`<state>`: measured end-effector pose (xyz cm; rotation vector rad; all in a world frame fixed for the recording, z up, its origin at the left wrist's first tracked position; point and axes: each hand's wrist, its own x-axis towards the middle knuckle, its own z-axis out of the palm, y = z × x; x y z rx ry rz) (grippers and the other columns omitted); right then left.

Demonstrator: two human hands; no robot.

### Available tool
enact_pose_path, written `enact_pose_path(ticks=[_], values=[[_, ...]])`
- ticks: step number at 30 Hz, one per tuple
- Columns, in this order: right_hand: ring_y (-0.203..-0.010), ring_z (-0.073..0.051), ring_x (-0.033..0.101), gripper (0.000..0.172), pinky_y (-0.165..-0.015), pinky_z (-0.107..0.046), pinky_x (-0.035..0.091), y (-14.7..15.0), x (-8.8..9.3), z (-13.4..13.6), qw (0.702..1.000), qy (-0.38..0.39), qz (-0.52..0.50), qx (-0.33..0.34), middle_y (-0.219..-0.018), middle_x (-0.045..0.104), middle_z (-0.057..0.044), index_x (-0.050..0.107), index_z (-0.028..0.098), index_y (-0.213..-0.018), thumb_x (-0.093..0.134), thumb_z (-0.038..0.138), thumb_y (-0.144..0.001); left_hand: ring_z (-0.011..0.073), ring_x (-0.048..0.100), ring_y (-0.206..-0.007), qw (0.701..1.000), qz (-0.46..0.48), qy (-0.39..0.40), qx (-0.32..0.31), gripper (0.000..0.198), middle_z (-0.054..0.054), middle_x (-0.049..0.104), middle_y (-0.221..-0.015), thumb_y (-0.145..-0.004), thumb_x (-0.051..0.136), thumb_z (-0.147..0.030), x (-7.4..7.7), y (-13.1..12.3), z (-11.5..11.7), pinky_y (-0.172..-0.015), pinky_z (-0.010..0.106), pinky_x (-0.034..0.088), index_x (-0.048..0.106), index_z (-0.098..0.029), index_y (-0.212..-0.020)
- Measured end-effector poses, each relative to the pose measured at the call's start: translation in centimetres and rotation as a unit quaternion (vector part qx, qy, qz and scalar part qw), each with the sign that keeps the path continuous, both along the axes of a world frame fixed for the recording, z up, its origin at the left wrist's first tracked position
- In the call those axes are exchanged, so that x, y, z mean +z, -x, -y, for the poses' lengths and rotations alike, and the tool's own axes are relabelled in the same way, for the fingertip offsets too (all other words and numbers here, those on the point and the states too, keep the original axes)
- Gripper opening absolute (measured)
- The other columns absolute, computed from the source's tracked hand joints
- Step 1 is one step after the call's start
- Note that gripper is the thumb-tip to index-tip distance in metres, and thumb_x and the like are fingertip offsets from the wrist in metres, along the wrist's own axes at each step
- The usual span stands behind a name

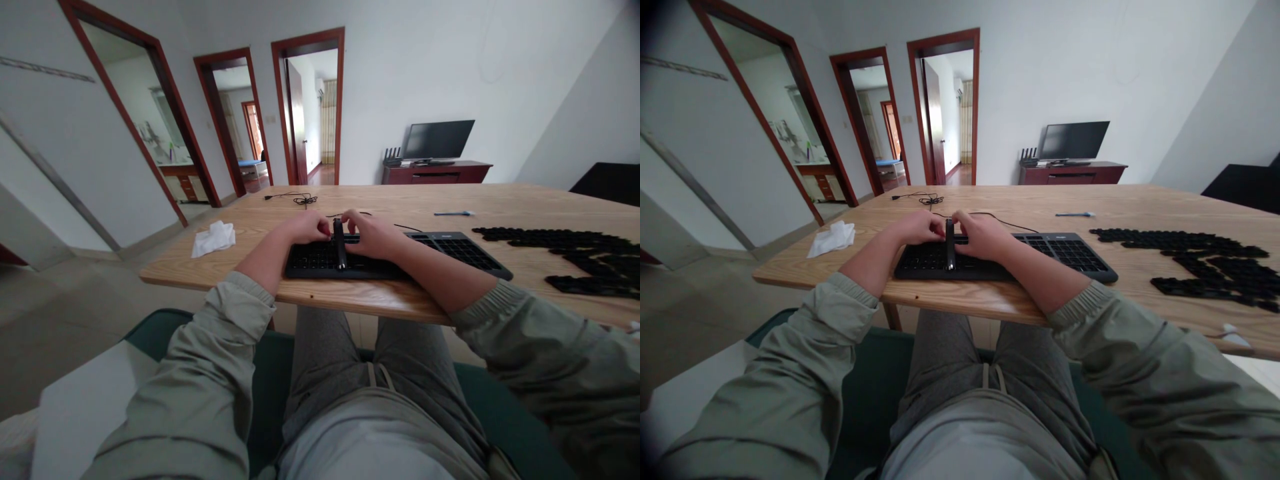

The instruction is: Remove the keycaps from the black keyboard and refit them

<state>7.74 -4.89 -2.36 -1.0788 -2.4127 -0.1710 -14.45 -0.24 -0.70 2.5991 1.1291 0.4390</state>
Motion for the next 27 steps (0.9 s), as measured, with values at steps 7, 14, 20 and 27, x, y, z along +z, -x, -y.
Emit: enact_pose_path(ticks=[7,14,20,27], values=[[-0.074,-0.017,0.063,0.039,-0.071,-0.03,0.048,1.1,-0.6,0.7,0.976,0.085,-0.189,0.07,-0.098,0.07,-0.007,0.057,0.02,-0.126,0.046,0.039,-0.094,0.0129,0.056,-0.066,1.0,-0.011,0.009,0.027,0.018,0.001,0.069,-0.073,-0.073,0.066,-0.029,0.2,0.2,0.3,-0.063,0.025,0.041,0.072,-0.014,-0.082],[-0.056,-0.012,0.057,0.039,-0.05,-0.024,0.047,1.3,-0.6,-2.0,0.898,0.256,-0.339,0.115,-0.076,0.059,0.0,0.059,0.02,-0.108,0.052,0.054,-0.091,0.0153,0.054,-0.069,0.99,0.035,-0.111,0.084,0.036,0.004,0.066,-0.079,-0.069,0.072,-0.046,0.6,-0.1,1.1,-0.062,0.027,0.039,0.066,-0.014,-0.085],[-0.064,-0.014,0.056,0.031,-0.059,-0.027,0.046,1.8,0.0,-2.9,0.932,0.192,-0.278,0.13,-0.079,0.065,-0.002,0.063,0.017,-0.109,0.056,0.037,-0.087,0.0186,0.062,-0.083,0.988,0.024,-0.148,0.02,0.039,0.006,0.071,-0.095,-0.079,0.066,-0.045,0.2,-1.3,1.2,-0.074,0.028,0.045,0.07,-0.017,-0.105],[-0.065,-0.016,0.056,0.023,-0.061,-0.028,0.04,1.3,-0.8,-4.0,0.981,0.131,-0.142,0.015,-0.075,0.068,-0.004,0.068,0.016,-0.087,0.06,0.037,-0.084,0.0215,0.066,-0.088,0.988,0.0,-0.152,0.027,0.031,0.008,0.072,-0.094,-0.085,0.06,-0.04,-0.2,-1.0,0.4,-0.081,0.029,0.048,0.074,-0.016,-0.099]])
